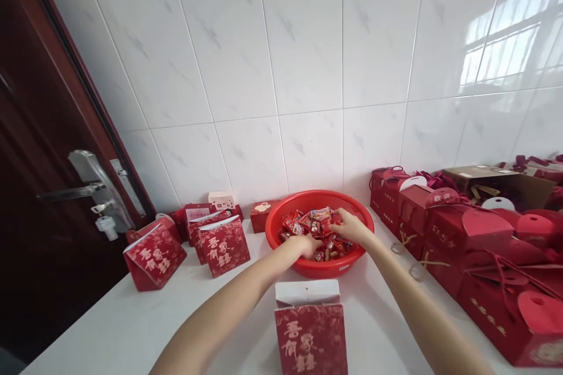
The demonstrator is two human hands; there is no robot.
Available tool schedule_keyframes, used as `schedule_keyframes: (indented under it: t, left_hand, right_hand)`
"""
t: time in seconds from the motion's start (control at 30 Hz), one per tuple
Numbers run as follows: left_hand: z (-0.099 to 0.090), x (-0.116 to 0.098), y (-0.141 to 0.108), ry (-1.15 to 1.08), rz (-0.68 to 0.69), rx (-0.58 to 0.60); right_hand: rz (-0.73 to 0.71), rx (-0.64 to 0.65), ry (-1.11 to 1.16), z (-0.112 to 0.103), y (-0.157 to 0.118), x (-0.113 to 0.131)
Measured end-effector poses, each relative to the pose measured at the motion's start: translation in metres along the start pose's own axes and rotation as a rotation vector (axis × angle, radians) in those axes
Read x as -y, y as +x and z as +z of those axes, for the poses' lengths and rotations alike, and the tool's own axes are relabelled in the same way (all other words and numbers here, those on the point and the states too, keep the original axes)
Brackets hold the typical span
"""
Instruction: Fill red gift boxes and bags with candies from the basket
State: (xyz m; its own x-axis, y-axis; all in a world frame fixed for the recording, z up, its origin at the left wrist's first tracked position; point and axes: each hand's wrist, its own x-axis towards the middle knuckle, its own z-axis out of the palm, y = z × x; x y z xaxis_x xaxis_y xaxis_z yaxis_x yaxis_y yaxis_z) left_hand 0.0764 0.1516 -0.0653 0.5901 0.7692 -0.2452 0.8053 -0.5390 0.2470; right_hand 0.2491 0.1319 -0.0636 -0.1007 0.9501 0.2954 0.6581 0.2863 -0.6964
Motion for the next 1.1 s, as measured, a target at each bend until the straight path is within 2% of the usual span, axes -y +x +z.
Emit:
schedule_keyframes:
  t: [0.1, 0.2, 0.27, 0.4, 0.47, 0.63, 0.77, 0.9, 1.1]
  left_hand:
    - [0.001, 0.003, 0.001, 0.054, -0.046, 0.059]
    - [0.001, 0.003, -0.002, 0.026, -0.031, 0.042]
    - [-0.001, 0.001, -0.004, -0.029, -0.005, -0.041]
    - [-0.007, -0.004, -0.008, -0.146, 0.033, -0.321]
    - [-0.01, -0.006, -0.009, -0.19, 0.074, -0.406]
    - [-0.012, -0.008, -0.012, -0.253, 0.187, -0.456]
    - [-0.01, -0.007, -0.01, -0.314, 0.171, -0.497]
    - [-0.006, 0.0, -0.006, -0.259, 0.105, -0.472]
    - [-0.004, 0.015, 0.004, -0.208, 0.085, -0.241]
  right_hand:
    - [-0.033, 0.059, 0.007, 0.004, -0.001, -0.006]
    - [-0.045, 0.113, 0.004, 0.004, -0.005, -0.007]
    - [-0.054, 0.142, 0.001, 0.003, -0.007, -0.007]
    - [-0.062, 0.177, -0.004, 0.002, -0.009, -0.007]
    - [-0.067, 0.17, 0.0, 0.001, -0.01, -0.006]
    - [-0.107, 0.135, 0.011, 0.001, -0.01, -0.003]
    - [-0.091, 0.111, -0.018, 0.001, -0.009, -0.001]
    - [-0.053, 0.078, -0.04, 0.002, -0.008, -0.004]
    - [-0.018, -0.083, -0.025, 0.0, -0.009, -0.001]
